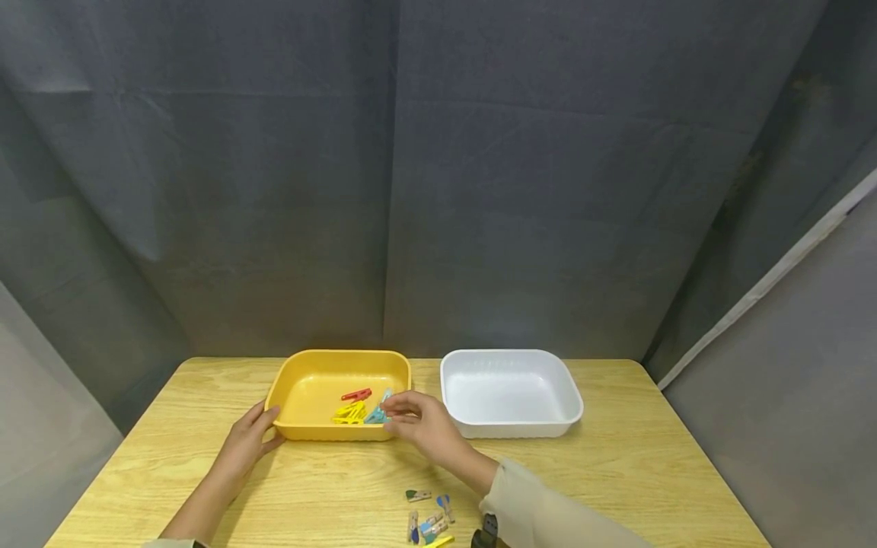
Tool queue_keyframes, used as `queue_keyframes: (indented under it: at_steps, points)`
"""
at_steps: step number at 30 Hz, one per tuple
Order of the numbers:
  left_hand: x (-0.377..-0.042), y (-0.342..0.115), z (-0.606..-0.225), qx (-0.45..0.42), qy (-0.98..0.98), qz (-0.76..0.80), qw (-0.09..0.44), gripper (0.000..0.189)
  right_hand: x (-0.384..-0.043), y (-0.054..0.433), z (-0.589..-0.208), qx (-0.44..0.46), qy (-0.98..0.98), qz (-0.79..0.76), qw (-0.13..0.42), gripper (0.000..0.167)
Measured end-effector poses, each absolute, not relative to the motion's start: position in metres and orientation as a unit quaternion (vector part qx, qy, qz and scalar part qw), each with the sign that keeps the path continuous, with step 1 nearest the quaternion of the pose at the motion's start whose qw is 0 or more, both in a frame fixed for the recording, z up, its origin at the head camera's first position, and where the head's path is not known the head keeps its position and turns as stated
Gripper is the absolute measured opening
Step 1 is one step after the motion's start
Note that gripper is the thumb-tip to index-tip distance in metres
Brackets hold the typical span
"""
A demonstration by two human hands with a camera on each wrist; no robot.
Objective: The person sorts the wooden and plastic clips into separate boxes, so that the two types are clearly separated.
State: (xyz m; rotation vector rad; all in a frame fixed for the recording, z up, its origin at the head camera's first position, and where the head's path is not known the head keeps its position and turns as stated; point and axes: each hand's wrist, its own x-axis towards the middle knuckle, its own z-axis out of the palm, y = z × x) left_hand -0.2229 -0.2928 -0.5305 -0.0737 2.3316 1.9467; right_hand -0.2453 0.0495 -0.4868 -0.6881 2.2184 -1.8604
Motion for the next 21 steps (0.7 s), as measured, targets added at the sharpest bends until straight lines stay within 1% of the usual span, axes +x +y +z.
queue_keyframes:
  at_steps: [12,21]
  points:
    - [-0.223,-0.293,-0.531,-0.032,0.765,0.64,0.056,0.074,-0.239,0.063,-0.492,-0.236,0.744,-0.619,0.09,0.034]
    - [-0.222,-0.292,-0.531,-0.033,0.765,0.64,0.057,0.075,-0.227,0.08,-0.495,-0.233,0.743,-0.614,0.126,0.033]
